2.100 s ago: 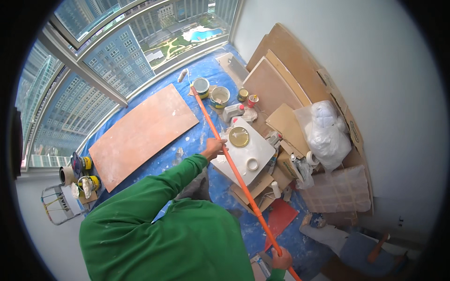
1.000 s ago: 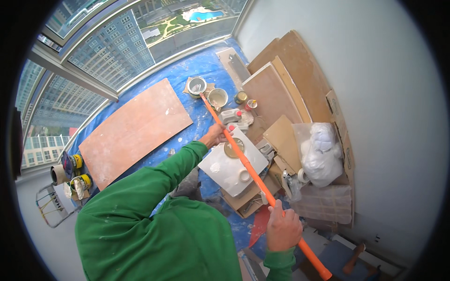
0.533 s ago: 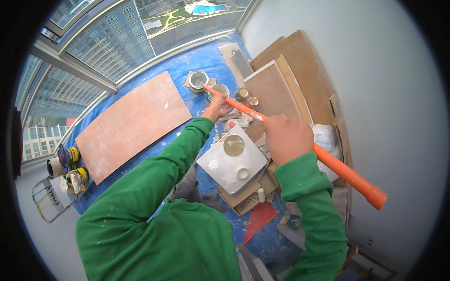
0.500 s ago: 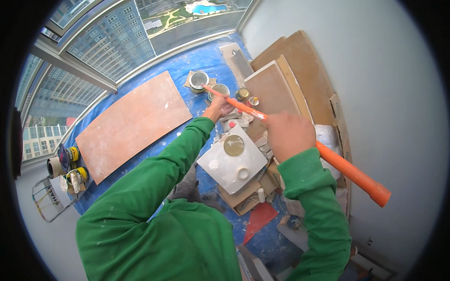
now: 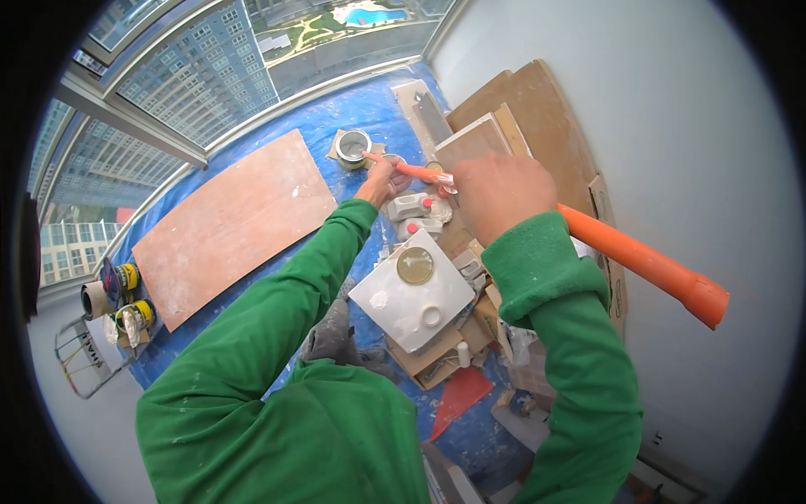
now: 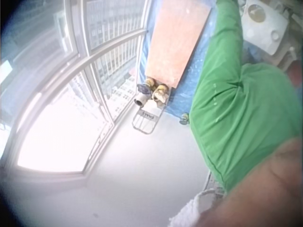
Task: The person paints the ceiling and upper walls of a room using a paint roller attached to a long extension pole. They repeatedly dip the roller into a paint can on the floor to reload it with paint and then apply it to the surfaces. Another person is visible in the background working on a different wall.
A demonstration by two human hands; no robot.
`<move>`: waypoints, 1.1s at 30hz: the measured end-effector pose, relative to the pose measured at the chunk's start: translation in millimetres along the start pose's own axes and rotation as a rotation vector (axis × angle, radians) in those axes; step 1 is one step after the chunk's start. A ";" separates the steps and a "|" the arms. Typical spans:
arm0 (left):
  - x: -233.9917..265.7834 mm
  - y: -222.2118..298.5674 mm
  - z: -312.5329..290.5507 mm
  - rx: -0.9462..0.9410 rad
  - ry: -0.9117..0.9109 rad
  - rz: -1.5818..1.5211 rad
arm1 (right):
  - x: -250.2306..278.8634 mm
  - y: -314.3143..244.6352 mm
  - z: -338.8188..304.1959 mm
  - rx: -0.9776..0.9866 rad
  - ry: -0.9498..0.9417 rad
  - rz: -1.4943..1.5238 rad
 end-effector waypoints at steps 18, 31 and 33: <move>-26.6 48.3 -25.3 0.063 -0.038 -0.033 | 98.9 -2.7 29.5 0.014 0.124 -0.108; -25.7 48.1 -26.5 -0.041 -0.069 -0.225 | 102.4 -26.2 -3.8 0.119 0.241 -0.200; -19.6 44.7 -8.9 -0.013 -0.173 -0.373 | 94.1 -39.7 -5.9 0.163 0.290 -0.243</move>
Point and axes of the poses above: each hand's wrist, its own z-axis towards the middle knuckle, its own x-axis out of the back of the hand, y = z × x, the point moved 5 cm from there along z, towards the middle knuckle, and after that the axes turned 1 degree about z, right-handed, at the moved point
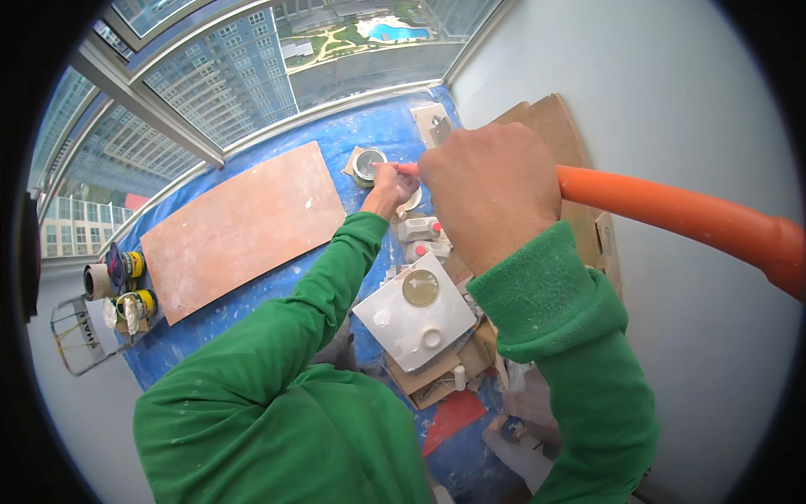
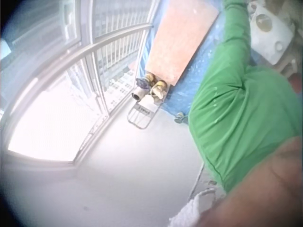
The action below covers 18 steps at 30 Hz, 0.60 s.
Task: The person paints the ceiling and upper walls of a room using a paint roller attached to a long extension pole. They repeatedly dip the roller into a paint can on the floor to reload it with paint and then apply it to the surfaces. Another person is visible in the background working on a different wall.
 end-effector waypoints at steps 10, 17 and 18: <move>5.9 8.0 9.3 0.000 -0.085 -0.328 | 21.0 -27.6 3.5 0.119 0.154 -0.132; 22.4 -2.2 0.7 0.068 -0.111 -0.023 | -3.0 -21.2 6.1 0.063 0.006 0.001; 25.0 -9.0 -4.1 0.119 -0.051 0.013 | -10.2 -16.5 1.9 0.054 0.011 0.037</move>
Point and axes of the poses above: each hand's wrist, its own z-axis towards the middle knuckle, its own x-axis out of the back of the hand, y = z × x, the point moved 5 cm from there along z, towards the middle knuckle, and after that the axes turned 1 degree about z, right-handed, at the moved point
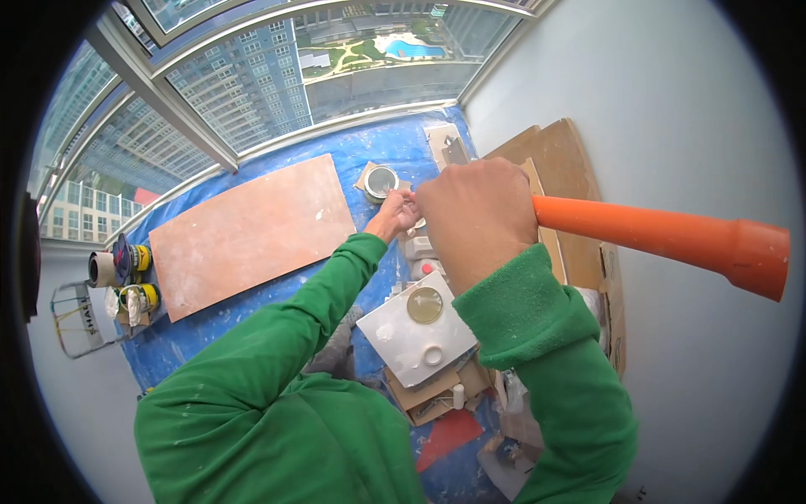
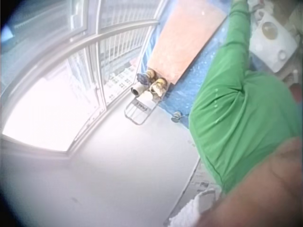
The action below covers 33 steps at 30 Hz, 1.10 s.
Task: The person paints the ceiling and upper walls of a room using a paint roller attached to a long extension pole. They repeatedly dip the roller into a paint can on the floor to reload it with paint and then apply it to the surfaces. Another person is visible in the background working on a different wall.
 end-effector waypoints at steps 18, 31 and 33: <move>21.3 -17.5 -24.4 -0.135 0.361 0.626 | -72.9 -10.3 -58.2 -0.149 -0.141 0.130; 36.2 -8.0 -31.7 -0.118 0.313 0.586 | -67.7 -26.4 -55.2 -0.098 -0.106 0.208; 40.9 -8.4 -37.3 -0.121 0.333 0.606 | -67.8 -29.6 -57.9 -0.097 -0.141 0.239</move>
Point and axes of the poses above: each hand's wrist, its own z-axis towards the middle knuckle, its own x-axis out of the back of the hand, y = z × x, the point moved 5 cm from there along z, towards the middle knuckle, and after that the axes turned 1 degree about z, right-handed, at the moved point
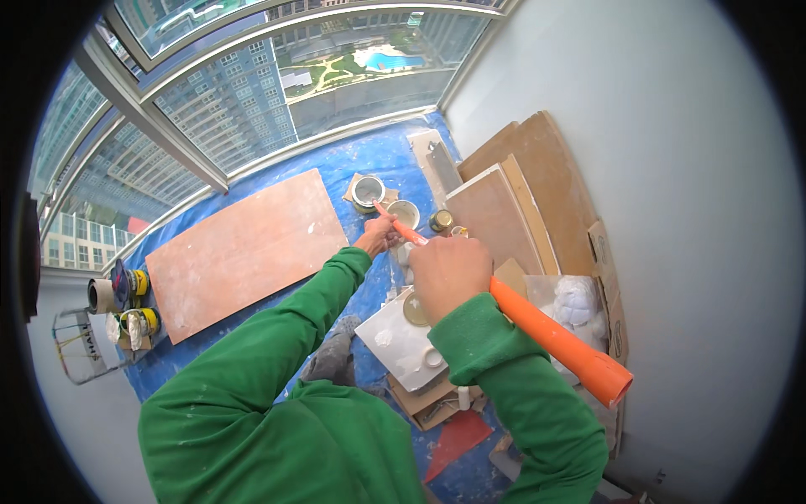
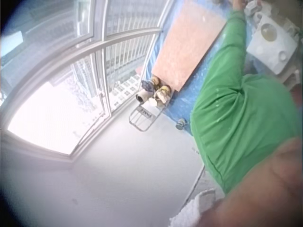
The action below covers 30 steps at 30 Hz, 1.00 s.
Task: The person paints the ceiling and upper walls of a room using a paint roller attached to a long extension pole. They repeatedly dip the roller into a paint can on the floor to reload it with paint and then apply it to the surfaces. Another person is visible in the background working on a different wall.
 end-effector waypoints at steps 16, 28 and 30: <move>11.5 -1.6 -7.4 -0.019 -0.041 0.028 | 4.1 -12.8 -17.8 -0.090 0.024 0.045; 13.2 -17.2 -18.4 -0.007 -0.090 0.002 | -9.0 -21.2 -38.6 -0.124 0.067 0.040; 7.1 -15.3 -25.9 -0.009 -0.136 -0.062 | 8.2 -10.6 -41.9 -0.135 0.079 0.028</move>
Point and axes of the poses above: each hand's wrist, its own z-axis towards the middle knuckle, its own x-axis out of the back of the hand, y = z × x, the point moved 5 cm from there along z, towards the middle knuckle, and after that the axes turned 1 degree about z, right-handed, at the moved point
